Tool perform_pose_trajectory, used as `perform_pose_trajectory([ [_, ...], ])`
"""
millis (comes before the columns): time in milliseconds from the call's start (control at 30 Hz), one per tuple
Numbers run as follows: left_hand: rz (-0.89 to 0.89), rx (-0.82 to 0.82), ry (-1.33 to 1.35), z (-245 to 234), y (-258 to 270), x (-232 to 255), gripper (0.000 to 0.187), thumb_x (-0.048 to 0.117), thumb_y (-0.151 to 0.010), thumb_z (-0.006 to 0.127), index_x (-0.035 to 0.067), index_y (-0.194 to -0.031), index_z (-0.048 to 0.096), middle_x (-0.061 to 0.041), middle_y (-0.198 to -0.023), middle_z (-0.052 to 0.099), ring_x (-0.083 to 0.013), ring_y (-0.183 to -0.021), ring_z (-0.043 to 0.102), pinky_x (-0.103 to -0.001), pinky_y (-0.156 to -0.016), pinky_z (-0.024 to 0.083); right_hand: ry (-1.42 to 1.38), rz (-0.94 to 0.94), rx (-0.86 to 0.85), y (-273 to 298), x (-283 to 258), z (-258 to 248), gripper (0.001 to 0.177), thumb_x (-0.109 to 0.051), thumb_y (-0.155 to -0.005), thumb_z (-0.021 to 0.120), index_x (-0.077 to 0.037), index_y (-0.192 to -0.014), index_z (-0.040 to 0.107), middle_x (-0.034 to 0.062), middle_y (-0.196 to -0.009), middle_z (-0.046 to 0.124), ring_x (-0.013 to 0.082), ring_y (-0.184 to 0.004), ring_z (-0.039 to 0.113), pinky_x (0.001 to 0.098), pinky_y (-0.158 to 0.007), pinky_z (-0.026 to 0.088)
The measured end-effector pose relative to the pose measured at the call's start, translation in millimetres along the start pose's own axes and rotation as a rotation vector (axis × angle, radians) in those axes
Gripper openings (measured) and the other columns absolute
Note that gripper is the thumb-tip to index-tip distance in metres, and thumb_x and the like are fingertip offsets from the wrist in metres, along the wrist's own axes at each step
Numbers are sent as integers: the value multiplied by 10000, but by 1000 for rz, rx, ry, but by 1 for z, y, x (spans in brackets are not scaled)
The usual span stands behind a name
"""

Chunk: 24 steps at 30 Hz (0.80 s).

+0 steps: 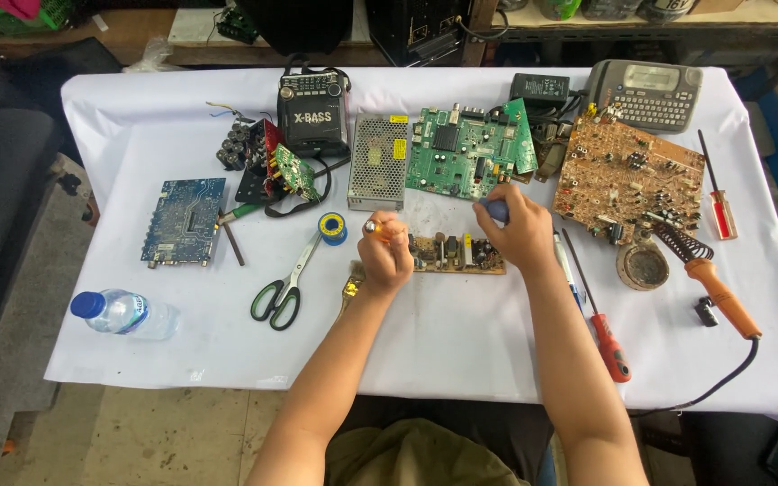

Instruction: The person uses a screwdriver to remove screws from a small circuit board on a workbench. They continue unscrewing and adjusting the board throughout the clip.

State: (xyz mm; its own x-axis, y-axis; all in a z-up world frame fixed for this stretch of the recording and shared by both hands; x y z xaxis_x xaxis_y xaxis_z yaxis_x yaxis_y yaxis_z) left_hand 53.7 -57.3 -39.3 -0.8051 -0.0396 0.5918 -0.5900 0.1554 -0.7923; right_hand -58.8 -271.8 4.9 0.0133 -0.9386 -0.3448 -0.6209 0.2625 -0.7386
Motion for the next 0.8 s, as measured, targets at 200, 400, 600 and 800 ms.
perform_pose_trajectory([
  [200,32,54,-23,-2,11,-16,220,186,-989,513,57,-818,565,-153,-934,692,-374,-520,642,-379,-470,529,-447,-30,-80,-4,-65,10,178,-193,-856,877,-130,-825,714,92,-744,759,324,-654,725,402,-640,585],
  [400,59,-6,39,-4,-6,0,376,369,-1054,474,17,-1097,597,-57,-653,666,-245,-434,625,-299,-437,527,-97,6,-166,14,-58,46,234,-395,-888,790,-213,-811,665,28,-571,619,247,-533,647,348,-555,539],
  [600,42,0,33,-7,-14,7,414,383,-1063,417,6,-1150,564,-64,-597,611,-253,-409,585,-305,-437,513,-256,145,-287,21,-29,55,275,-339,-911,718,-172,-1088,589,87,-716,717,303,-544,672,381,-539,537],
  [800,-7,-52,66,-2,-9,-5,309,274,-1050,458,-3,-1142,563,-76,-609,652,-260,-409,600,-313,-442,524,-304,126,-221,14,-43,52,221,-321,-941,766,-142,-1034,678,89,-596,678,297,-605,707,370,-617,575],
])
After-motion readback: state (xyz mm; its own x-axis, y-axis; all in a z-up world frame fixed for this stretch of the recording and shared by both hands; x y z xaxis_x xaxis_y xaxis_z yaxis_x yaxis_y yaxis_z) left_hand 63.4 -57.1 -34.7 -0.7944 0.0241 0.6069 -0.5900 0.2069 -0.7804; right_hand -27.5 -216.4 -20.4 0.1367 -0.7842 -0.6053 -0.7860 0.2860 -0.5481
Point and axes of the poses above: each hand's wrist, its own y-axis away from the middle knuckle, its own z-axis out of the palm, x = y × z, the point moved 10 cm from there along -y, towards the middle knuckle
